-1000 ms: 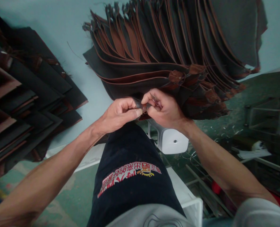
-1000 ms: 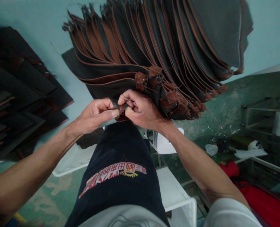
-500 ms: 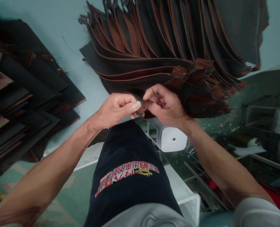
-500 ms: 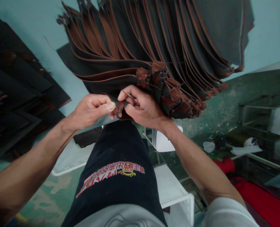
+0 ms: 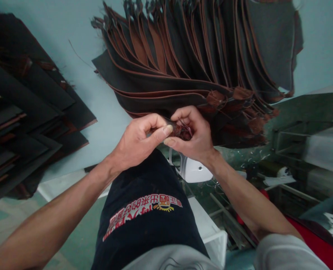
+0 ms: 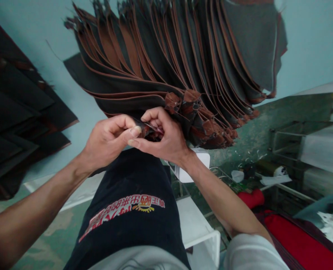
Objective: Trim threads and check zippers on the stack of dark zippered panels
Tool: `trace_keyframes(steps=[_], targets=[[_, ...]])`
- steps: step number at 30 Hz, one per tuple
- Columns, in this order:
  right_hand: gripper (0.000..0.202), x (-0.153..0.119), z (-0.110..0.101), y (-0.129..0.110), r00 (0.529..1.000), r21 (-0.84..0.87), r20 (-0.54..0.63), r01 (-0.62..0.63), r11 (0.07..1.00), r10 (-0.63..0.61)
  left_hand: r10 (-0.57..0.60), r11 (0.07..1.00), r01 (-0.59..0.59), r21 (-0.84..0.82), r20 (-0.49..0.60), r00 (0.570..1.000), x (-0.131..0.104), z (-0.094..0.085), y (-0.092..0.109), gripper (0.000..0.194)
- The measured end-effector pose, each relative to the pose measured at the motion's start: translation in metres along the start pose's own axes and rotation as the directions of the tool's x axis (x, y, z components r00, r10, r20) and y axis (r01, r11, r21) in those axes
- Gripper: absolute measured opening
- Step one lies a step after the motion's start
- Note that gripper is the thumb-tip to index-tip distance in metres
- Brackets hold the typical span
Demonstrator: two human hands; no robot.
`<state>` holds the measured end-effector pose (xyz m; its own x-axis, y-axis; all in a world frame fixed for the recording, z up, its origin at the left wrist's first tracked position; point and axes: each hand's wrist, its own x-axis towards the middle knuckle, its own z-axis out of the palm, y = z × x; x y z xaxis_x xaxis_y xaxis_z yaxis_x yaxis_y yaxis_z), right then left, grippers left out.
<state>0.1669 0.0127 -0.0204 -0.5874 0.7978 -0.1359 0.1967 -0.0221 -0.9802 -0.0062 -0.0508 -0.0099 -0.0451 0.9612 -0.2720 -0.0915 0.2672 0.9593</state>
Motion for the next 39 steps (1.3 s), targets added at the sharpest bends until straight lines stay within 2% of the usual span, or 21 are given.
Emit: trace_keyframes(steps=[3,5,8,13,16,22,25,28,30,32,36,39], targets=[[0.036,0.001,0.003,0.0,1.0,0.026,0.011,0.017,1.0,-0.018,0.011,1.0,-0.012,-0.022,-0.027,1.0,0.0,0.005,0.002,0.047],[0.035,0.001,0.001,0.002,0.998,0.035,0.042,0.042,0.998,-0.043,-0.009,0.996,0.008,-0.089,-0.007,1.0,0.001,0.008,0.004,0.048],[0.032,0.002,-0.003,0.003,0.995,0.003,0.023,0.097,0.995,-0.097,-0.03,0.978,0.036,-0.207,0.031,0.999,0.004,0.012,0.003,0.05],[0.02,0.005,-0.007,0.005,0.976,-0.076,0.078,0.211,0.975,-0.205,-0.07,0.938,0.07,-0.339,0.011,0.997,0.007,0.019,-0.017,0.049],[0.015,0.006,-0.008,0.008,0.968,-0.07,0.111,0.234,0.97,-0.226,-0.078,0.922,0.072,-0.381,-0.001,0.997,0.007,0.019,-0.027,0.047],[0.009,0.006,-0.008,0.01,0.965,0.003,0.185,0.186,0.982,-0.184,-0.045,0.959,0.05,-0.279,0.027,0.999,0.008,0.013,-0.027,0.051],[0.006,0.005,-0.01,0.011,0.968,-0.021,0.195,0.165,0.986,-0.158,-0.029,0.969,0.029,-0.247,0.003,1.0,0.005,0.008,-0.024,0.057],[0.01,0.006,-0.013,0.011,0.971,-0.116,0.207,0.143,0.983,-0.117,-0.015,0.996,0.017,-0.087,0.028,0.999,0.001,0.001,-0.018,0.059],[0.013,0.007,-0.014,0.011,0.969,-0.174,0.226,0.137,0.975,-0.096,-0.02,0.998,0.015,0.063,0.08,0.997,-0.002,-0.004,-0.015,0.053],[0.016,0.008,-0.014,0.011,0.968,-0.196,0.233,0.139,0.971,-0.092,-0.021,0.99,0.008,0.141,0.093,0.995,-0.004,-0.005,-0.014,0.047],[0.02,0.011,-0.013,0.009,0.965,-0.133,0.243,0.132,0.982,-0.097,0.007,0.996,-0.01,0.085,0.035,0.999,-0.006,0.0,-0.017,0.048],[0.021,0.013,-0.011,0.007,0.963,-0.053,0.262,0.075,0.996,-0.059,0.026,0.995,-0.025,0.096,-0.011,1.0,-0.007,0.005,-0.019,0.049]])
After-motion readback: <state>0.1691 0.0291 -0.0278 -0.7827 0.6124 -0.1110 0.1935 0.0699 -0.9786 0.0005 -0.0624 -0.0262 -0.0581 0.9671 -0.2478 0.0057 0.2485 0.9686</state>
